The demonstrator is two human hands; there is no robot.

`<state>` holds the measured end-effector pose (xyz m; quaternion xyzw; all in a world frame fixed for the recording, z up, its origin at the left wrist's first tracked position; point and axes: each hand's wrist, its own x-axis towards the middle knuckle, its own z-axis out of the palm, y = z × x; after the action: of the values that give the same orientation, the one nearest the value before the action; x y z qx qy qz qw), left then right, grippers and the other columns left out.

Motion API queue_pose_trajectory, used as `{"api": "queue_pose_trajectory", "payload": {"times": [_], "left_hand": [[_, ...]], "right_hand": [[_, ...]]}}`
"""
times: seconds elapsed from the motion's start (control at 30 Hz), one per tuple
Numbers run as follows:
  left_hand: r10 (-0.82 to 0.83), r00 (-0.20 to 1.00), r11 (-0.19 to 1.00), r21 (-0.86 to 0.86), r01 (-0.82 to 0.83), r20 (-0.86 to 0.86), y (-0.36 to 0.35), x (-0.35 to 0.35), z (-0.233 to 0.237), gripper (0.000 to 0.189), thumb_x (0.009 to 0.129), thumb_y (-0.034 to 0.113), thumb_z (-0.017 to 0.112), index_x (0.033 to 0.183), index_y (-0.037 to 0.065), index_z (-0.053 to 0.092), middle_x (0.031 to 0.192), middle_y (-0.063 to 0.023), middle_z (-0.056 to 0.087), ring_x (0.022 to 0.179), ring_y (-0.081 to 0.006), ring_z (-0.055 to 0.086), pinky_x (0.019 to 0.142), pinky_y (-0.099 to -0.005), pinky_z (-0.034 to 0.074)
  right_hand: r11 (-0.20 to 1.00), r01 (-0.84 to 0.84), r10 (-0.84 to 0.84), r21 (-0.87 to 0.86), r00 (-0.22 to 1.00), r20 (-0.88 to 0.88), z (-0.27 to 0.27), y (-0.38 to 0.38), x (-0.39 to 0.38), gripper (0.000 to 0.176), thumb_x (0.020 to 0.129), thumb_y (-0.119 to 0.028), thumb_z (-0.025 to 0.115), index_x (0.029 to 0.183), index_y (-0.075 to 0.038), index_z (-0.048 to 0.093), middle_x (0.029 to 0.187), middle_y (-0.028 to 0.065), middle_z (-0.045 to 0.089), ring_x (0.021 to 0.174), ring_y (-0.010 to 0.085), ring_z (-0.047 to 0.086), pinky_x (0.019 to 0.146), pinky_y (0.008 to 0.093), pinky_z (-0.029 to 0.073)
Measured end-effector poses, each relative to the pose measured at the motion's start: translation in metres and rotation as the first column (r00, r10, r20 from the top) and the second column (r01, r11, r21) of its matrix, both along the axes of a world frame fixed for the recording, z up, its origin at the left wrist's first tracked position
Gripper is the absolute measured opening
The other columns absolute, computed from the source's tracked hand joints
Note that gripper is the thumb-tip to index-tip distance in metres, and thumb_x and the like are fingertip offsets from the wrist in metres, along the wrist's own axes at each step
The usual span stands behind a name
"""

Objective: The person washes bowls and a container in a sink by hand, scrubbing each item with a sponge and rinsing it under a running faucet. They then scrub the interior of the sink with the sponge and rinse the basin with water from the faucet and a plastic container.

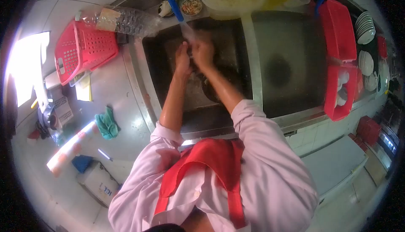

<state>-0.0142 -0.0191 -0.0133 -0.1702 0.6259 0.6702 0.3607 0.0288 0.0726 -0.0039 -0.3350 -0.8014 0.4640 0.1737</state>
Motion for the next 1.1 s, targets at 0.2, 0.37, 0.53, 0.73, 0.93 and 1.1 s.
{"api": "queue_pose_trajectory", "payload": {"times": [0.2,0.37,0.53,0.73,0.93,1.1], "left_hand": [[0.238,0.96,0.84,0.466,-0.278,0.144,-0.019,0.008,-0.029,0.037,0.098,0.027,0.05,0.125,0.001,0.05,0.125,-0.0097,0.055,0.11,-0.0209,0.055,0.093,-0.0351,0.046],[0.238,0.964,0.949,0.241,-0.204,-0.119,-0.008,0.016,-0.032,0.031,0.099,0.023,0.048,0.122,0.002,0.051,0.11,-0.0076,0.061,0.103,-0.0173,0.057,0.084,-0.0324,0.049],[0.325,0.941,0.846,0.417,-0.332,0.089,-0.005,0.021,0.007,0.022,0.101,0.022,0.046,0.111,0.004,0.053,0.104,-0.0074,0.059,0.1,-0.0181,0.055,0.088,-0.0326,0.046],[0.266,0.962,0.823,0.504,-0.26,0.062,-0.017,0.015,-0.012,0.024,0.099,0.022,0.048,0.115,0.004,0.051,0.109,-0.0078,0.059,0.107,-0.0235,0.055,0.094,-0.0375,0.046],[0.429,0.901,0.866,0.251,-0.432,0.066,0.008,0.044,0.024,0.035,0.103,0.028,0.033,0.122,0.004,0.05,0.122,-0.013,0.056,0.114,-0.0294,0.053,0.098,-0.045,0.044],[0.258,0.901,0.73,0.541,-0.417,0.348,-0.011,0.025,0.001,0.048,0.103,0.037,0.025,0.13,0.004,0.045,0.128,-0.0151,0.051,0.118,-0.032,0.049,0.104,-0.0462,0.038]], "right_hand": [[0.894,-0.095,0.151,0.438,0.984,-0.095,-0.003,-0.025,0.05,0.035,0.083,-0.006,0.057,0.117,-0.011,0.064,0.127,0.011,0.058,0.119,0.0357,0.05,0.101,0.0455,0.038],[0.994,-0.106,0.105,-0.002,0.984,0.141,-0.005,-0.021,0.029,0.032,0.085,-0.01,0.057,0.116,-0.012,0.067,0.121,0.012,0.061,0.11,0.0396,0.054,0.094,0.0474,0.042],[0.961,-0.074,0.108,0.265,0.987,-0.116,0.017,-0.019,0.028,0.024,0.087,-0.012,0.054,0.107,-0.009,0.068,0.113,0.0158,0.062,0.11,0.0405,0.051,0.101,0.0528,0.035],[0.942,-0.194,0.238,0.275,0.962,-0.136,0.023,-0.042,0.051,0.027,0.092,-0.011,0.051,0.115,-0.006,0.065,0.125,0.0174,0.057,0.123,0.0418,0.045,0.106,0.0505,0.031],[0.991,0.052,-0.052,0.126,0.999,0.003,0.02,-0.029,0.033,0.034,0.093,-0.011,0.049,0.125,0.001,0.05,0.128,0.0274,0.05,0.124,0.0444,0.041,0.107,0.0526,0.027],[0.959,-0.056,0.108,0.277,0.979,-0.175,0.028,-0.03,0.068,0.018,0.086,-0.007,0.06,0.094,-0.001,0.045,0.13,0.0272,0.046,0.126,0.0481,0.037,0.106,0.0536,0.025]]}}
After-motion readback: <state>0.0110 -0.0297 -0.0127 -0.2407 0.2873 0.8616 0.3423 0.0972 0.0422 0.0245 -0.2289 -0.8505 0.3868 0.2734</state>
